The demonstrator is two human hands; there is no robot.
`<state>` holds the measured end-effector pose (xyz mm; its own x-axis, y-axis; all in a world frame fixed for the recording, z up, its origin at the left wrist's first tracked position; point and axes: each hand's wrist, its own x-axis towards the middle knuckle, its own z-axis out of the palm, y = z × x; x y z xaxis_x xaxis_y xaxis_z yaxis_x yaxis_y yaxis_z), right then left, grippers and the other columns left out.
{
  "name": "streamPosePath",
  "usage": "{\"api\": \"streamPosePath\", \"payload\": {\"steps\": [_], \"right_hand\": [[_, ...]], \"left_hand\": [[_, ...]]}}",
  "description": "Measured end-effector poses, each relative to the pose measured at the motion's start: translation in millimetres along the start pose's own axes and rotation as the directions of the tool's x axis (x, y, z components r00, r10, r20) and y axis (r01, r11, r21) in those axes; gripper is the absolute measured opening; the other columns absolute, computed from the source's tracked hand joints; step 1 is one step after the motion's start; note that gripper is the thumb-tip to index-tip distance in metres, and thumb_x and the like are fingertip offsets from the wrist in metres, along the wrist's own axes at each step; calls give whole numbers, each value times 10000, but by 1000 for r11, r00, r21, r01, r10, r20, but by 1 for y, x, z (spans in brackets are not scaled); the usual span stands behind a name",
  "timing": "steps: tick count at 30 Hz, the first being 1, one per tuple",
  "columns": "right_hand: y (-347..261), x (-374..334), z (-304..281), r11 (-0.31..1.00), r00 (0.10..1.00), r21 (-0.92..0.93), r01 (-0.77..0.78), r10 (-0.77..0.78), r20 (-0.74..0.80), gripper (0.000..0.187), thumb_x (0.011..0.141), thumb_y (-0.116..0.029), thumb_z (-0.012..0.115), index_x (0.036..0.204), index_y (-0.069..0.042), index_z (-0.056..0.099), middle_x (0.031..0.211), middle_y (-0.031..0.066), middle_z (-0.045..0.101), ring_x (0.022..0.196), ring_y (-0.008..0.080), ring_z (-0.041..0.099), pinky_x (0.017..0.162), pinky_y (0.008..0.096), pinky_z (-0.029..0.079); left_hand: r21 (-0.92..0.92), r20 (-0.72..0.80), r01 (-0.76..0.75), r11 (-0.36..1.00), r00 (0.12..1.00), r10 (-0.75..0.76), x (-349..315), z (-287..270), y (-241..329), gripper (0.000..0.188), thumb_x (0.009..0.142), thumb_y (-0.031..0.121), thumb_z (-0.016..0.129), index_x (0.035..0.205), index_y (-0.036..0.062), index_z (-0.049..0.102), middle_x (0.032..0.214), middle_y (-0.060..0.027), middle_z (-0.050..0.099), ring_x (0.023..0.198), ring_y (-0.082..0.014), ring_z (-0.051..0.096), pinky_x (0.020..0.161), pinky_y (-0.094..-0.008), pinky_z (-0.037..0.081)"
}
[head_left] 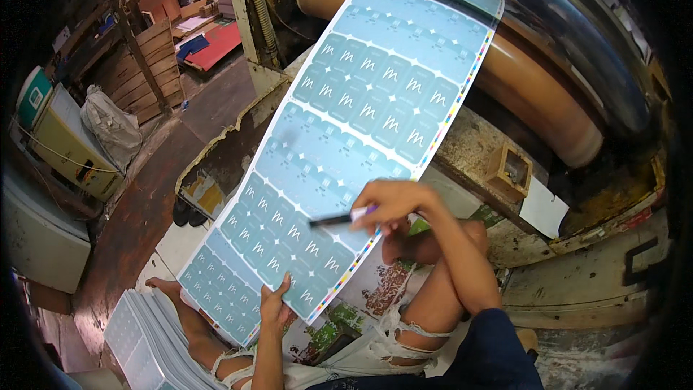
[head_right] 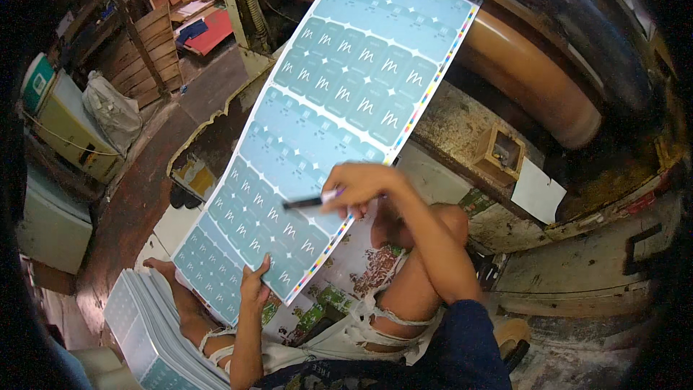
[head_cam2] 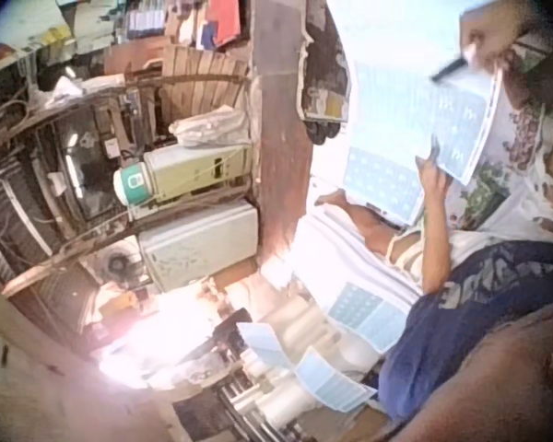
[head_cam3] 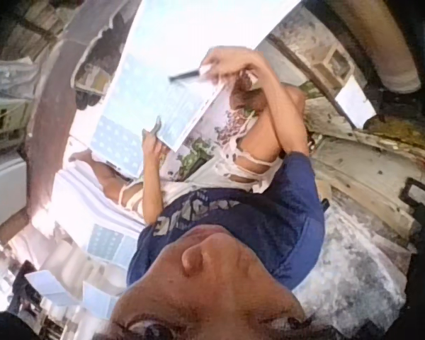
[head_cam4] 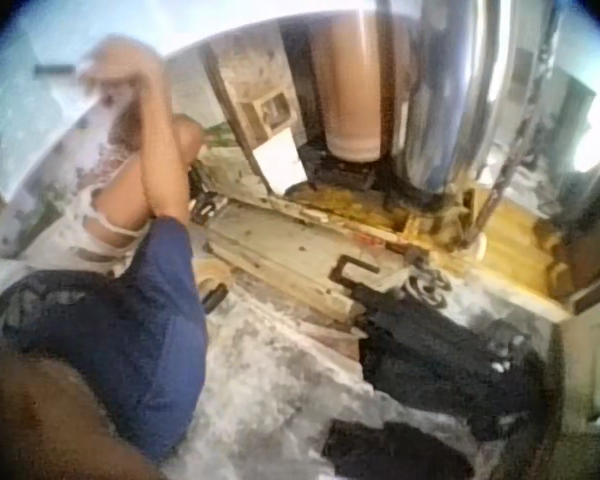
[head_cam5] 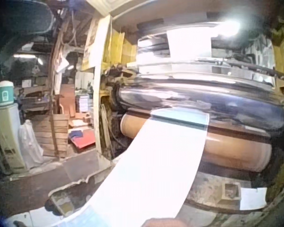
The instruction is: The person uses a utility knife to cut along the guidelines of a large printed sheet as it feeds through a large industrial roller machine, stacking the cut sections.
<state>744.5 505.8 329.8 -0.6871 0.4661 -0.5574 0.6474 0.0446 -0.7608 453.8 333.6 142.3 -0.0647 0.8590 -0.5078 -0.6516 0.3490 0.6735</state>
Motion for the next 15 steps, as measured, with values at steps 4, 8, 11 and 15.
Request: {"api": "streamPosePath", "payload": {"steps": [4, 8, 11, 15], "right_hand": [[8, -73, -63, 928, 691, 163, 335, -124, -713, 240, 951, -170, 543, 1113, -11, 622, 821, 98, 696, 568, 130, 640, 468, 242, 508], [55, -120, -148, 913, -76, -88, 398, -62, -995, 320, 999, -299, 479, 1065, -18, 618, 889, 123, 702, 554, 104, 603, 481, 215, 459], [77, -142, -200, 926, -222, -49, 374, 38, -974, 370, 979, -330, 519, 1091, 2, 637, 855, 112, 697, 524, 92, 574, 470, 216, 442], [93, -148, -226, 926, -127, -33, 376, 16, -992, 377, 973, -331, 532, 1059, 15, 656, 782, 92, 671, 480, 83, 533, 441, 223, 413]], "left_hand": [[63, -65, -116, 991, 991, 120, -13, -17, 16, 502, 873, 1, 656, 1305, -18, 401, 1181, -129, 563, 1016, -220, 599, 855, -338, 537], [225, -51, -234, 946, 967, 251, -20, -20, 18, 630, 873, -9, 645, 1392, 25, 290, 1241, -114, 496, 1065, -203, 548, 928, -326, 479], [260, -13, -215, 941, 974, 226, -30, -25, 28, 636, 872, -8, 648, 1397, 38, 292, 1234, -107, 494, 1073, -195, 535, 932, -331, 464], [246, -56, -178, 953, 979, 198, -55, -45, 33, 600, 871, -15, 644, 1374, 44, 322, 1197, -91, 526, 1016, -188, 562, 904, -330, 477]]}}
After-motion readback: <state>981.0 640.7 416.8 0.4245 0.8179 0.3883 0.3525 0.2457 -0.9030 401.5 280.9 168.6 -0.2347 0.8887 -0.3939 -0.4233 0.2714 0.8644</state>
